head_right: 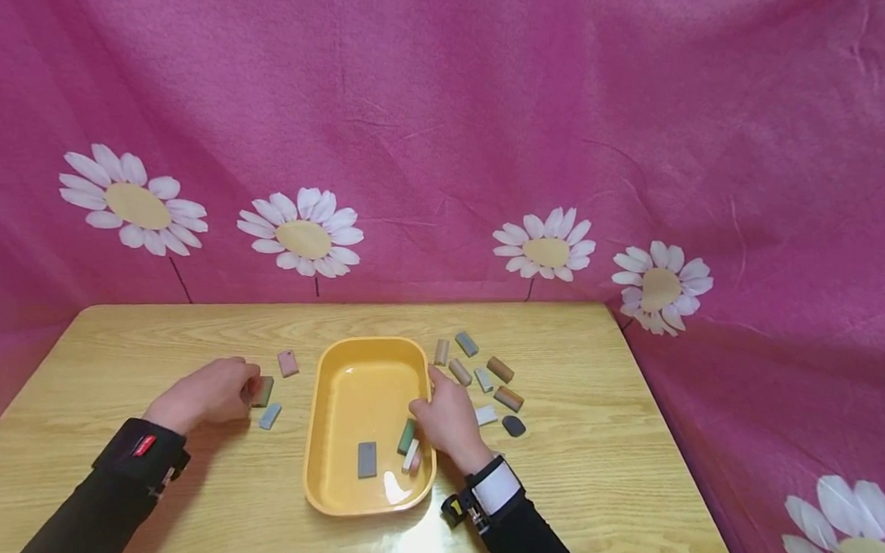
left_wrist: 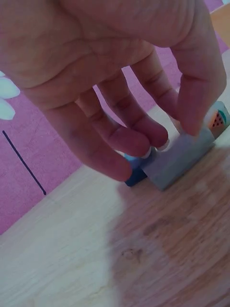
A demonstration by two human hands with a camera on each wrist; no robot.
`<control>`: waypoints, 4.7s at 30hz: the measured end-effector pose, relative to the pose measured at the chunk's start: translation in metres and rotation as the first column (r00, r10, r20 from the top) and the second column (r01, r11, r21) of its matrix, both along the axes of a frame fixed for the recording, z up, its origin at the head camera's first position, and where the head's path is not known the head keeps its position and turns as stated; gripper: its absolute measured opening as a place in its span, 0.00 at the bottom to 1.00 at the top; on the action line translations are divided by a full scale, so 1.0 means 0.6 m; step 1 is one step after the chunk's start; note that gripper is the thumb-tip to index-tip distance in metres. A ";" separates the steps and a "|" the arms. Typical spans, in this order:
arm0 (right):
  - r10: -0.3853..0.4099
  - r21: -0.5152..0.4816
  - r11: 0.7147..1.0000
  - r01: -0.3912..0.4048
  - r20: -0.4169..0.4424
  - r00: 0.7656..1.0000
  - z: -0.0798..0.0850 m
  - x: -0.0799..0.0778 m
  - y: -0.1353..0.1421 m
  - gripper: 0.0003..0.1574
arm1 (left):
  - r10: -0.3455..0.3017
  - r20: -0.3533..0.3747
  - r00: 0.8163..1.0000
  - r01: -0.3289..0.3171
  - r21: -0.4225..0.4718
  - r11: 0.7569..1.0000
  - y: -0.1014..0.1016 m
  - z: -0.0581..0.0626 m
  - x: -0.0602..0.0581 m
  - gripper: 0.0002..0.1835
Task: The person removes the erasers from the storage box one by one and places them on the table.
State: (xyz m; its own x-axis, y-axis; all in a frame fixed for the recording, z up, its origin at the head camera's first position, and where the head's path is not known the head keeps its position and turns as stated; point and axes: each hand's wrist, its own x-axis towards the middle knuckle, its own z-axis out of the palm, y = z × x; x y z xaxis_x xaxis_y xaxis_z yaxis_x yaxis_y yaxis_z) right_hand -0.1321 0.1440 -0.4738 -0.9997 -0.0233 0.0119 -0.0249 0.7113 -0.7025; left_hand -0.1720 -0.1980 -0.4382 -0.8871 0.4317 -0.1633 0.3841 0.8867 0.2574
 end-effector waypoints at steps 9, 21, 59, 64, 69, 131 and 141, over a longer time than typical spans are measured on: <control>0.005 -0.004 1.000 -0.005 -0.004 1.000 0.000 -0.002 -0.001 0.38 | -0.050 0.010 0.999 0.049 0.076 0.996 0.033 0.043 -0.001 0.09; 0.013 -0.010 1.000 -0.013 -0.008 1.000 0.000 -0.001 -0.002 0.38 | -0.335 -0.159 0.929 0.338 -0.008 0.941 0.174 0.052 0.048 0.12; 0.010 -0.024 1.000 -0.010 0.020 1.000 0.001 0.001 -0.002 0.37 | -0.421 -0.052 0.905 0.423 0.021 0.906 0.218 0.039 0.087 0.09; 0.005 -0.006 1.000 -0.005 -0.002 1.000 0.000 -0.002 0.000 0.35 | -0.310 -0.144 0.940 0.319 0.044 0.947 0.158 0.074 0.072 0.09; -0.001 -0.006 1.000 0.001 0.000 1.000 0.002 -0.002 0.002 0.35 | -0.211 -0.174 0.962 0.224 0.060 0.973 0.091 0.074 0.062 0.10; 0.043 0.024 0.999 -0.043 -0.020 0.999 0.005 -0.004 -0.003 0.33 | -0.495 0.127 0.860 0.505 -0.073 0.860 0.321 0.038 0.048 0.13; 0.034 0.008 0.999 -0.033 -0.017 0.999 0.002 -0.004 -0.002 0.33 | -0.470 0.048 0.881 0.472 -0.132 0.872 0.327 0.032 0.060 0.12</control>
